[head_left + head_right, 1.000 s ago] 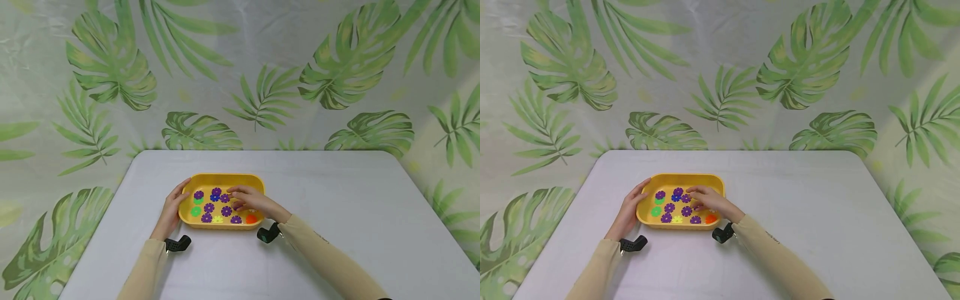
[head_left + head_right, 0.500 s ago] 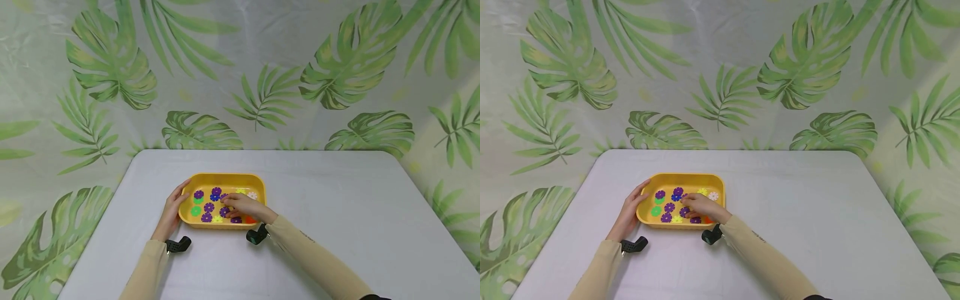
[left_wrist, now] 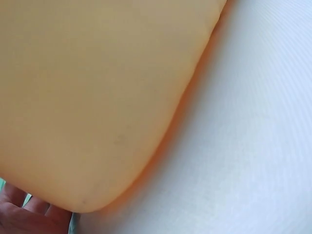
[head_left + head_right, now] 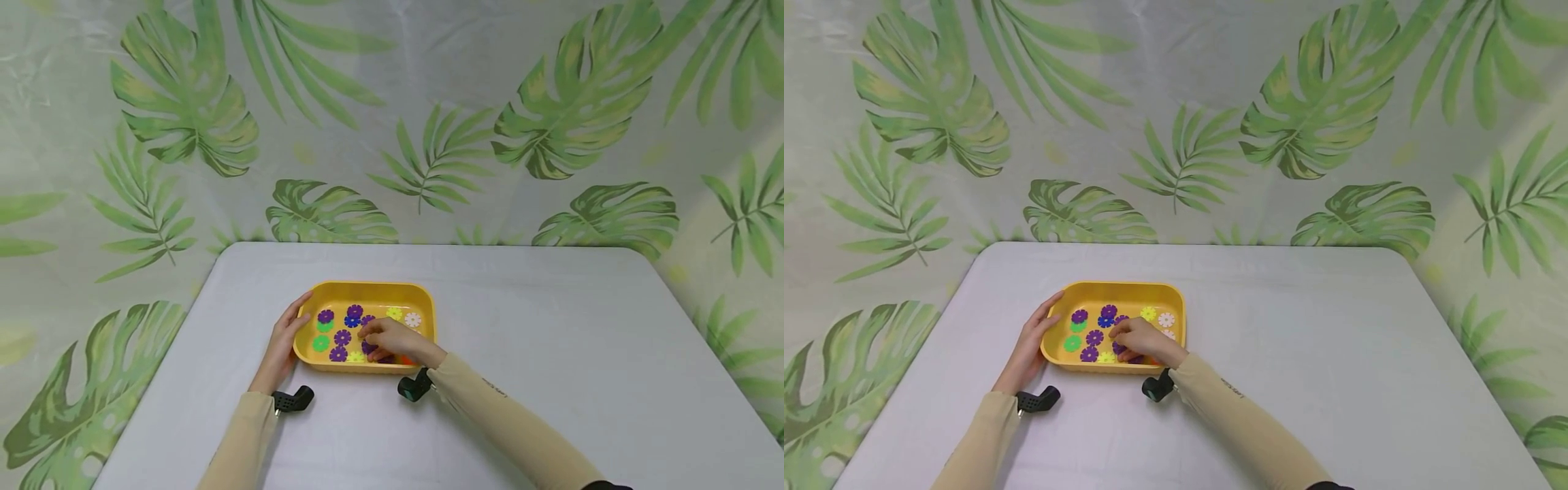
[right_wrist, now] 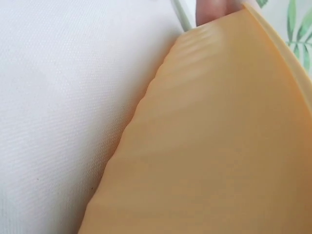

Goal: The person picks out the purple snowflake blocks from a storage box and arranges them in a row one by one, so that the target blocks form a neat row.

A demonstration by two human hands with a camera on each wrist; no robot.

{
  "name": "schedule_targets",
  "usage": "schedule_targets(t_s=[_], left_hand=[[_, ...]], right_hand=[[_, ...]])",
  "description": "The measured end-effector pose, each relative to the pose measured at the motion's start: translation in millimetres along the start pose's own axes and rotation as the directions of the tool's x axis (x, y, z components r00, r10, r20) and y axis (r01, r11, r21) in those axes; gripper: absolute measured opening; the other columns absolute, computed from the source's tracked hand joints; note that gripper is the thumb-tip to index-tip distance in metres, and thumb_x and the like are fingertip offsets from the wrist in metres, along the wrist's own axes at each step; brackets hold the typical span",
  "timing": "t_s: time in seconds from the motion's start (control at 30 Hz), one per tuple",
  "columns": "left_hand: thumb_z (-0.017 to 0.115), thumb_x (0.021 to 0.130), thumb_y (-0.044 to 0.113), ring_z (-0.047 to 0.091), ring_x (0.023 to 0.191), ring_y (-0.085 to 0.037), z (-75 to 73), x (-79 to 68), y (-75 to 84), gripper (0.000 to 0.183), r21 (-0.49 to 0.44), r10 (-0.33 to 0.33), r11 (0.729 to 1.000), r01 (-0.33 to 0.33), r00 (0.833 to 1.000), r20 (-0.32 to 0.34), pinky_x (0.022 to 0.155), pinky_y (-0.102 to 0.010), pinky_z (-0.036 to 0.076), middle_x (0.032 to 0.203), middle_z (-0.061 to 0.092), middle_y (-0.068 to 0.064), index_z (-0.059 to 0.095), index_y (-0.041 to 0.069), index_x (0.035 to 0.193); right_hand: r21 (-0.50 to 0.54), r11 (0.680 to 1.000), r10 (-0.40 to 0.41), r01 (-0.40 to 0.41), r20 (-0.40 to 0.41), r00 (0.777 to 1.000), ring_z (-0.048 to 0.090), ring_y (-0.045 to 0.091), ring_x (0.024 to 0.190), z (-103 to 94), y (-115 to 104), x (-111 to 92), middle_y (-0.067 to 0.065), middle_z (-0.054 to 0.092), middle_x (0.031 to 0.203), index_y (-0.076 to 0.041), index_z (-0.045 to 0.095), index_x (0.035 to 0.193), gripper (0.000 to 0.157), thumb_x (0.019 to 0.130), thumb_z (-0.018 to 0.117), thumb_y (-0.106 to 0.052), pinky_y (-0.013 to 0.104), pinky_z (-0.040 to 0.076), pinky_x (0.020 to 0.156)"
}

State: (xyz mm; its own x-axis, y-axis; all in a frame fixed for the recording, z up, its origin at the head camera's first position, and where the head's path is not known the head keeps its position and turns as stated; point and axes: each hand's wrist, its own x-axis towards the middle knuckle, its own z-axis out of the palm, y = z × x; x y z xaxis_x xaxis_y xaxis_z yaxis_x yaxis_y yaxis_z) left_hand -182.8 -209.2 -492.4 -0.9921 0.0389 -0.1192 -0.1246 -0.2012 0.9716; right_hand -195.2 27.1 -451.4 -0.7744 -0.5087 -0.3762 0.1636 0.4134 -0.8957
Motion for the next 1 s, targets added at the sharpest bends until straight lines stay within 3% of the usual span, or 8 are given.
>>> schedule_targets(t_s=[0.23,0.4,0.53,0.73,1.0], left_hand=[[0.044,0.102,0.016,0.022,0.140,-0.015,0.9,0.4,-0.8,0.046,0.012,0.011,1.000,-0.011,1.000,-0.001,0.114,-0.033,0.023,0.155,0.024,0.004,0.038,0.018,0.147],[0.045,0.102,0.016,0.022,0.140,-0.015,1.0,0.4,-1.0,0.046,0.017,0.017,1.000,-0.017,1.000,-0.005,0.113,-0.033,0.024,0.154,0.025,0.004,0.039,0.018,0.147],[0.045,0.102,0.017,0.022,0.140,-0.015,0.4,0.6,-1.8,0.046,0.026,0.018,1.000,-0.018,1.000,-0.002,0.113,-0.033,0.024,0.155,0.024,0.004,0.038,0.018,0.147],[0.045,0.102,0.016,0.021,0.141,-0.015,0.7,1.0,-2.2,0.046,0.030,0.018,0.999,-0.018,1.000,-0.004,0.113,-0.032,0.024,0.155,0.024,0.004,0.038,0.018,0.147],[0.044,0.102,0.017,0.019,0.141,-0.015,0.4,-1.3,-1.7,0.046,0.042,0.039,0.998,-0.039,0.999,0.009,0.114,-0.032,0.023,0.155,0.023,0.003,0.037,0.016,0.148]], right_hand=[[-0.043,0.999,-0.015,0.011,-0.106,0.994,0.057,0.015,0.055,1.8,5.5,1.2,0.011,0.061,0.071,0.003,0.058,0.092,0.005,0.091,0.054,0.005,0.026,0.054,0.053],[-0.042,0.998,-0.061,0.056,-0.127,0.990,0.053,0.016,0.054,-5.0,5.7,-1.4,0.008,0.056,0.068,0.001,0.059,0.099,0.010,0.089,0.056,0.002,0.025,0.051,0.052],[0.014,0.996,-0.086,0.088,-0.111,0.990,0.054,0.016,0.057,-16.1,1.3,-8.6,0.008,0.053,0.075,0.002,0.060,0.105,0.017,0.089,0.058,0.000,0.025,0.053,0.057],[0.062,0.991,-0.111,0.120,-0.135,0.985,0.054,0.017,0.067,-49.9,-2.4,-28.5,0.010,0.057,0.088,0.005,0.060,0.112,0.020,0.094,0.055,-0.004,0.033,0.056,0.070],[0.097,0.988,-0.090,0.124,-0.298,0.950,0.052,0.017,0.068,-106.2,25.9,-49.2,0.009,0.059,0.086,0.005,0.055,0.114,0.023,0.095,0.052,-0.007,0.028,0.052,0.065]])
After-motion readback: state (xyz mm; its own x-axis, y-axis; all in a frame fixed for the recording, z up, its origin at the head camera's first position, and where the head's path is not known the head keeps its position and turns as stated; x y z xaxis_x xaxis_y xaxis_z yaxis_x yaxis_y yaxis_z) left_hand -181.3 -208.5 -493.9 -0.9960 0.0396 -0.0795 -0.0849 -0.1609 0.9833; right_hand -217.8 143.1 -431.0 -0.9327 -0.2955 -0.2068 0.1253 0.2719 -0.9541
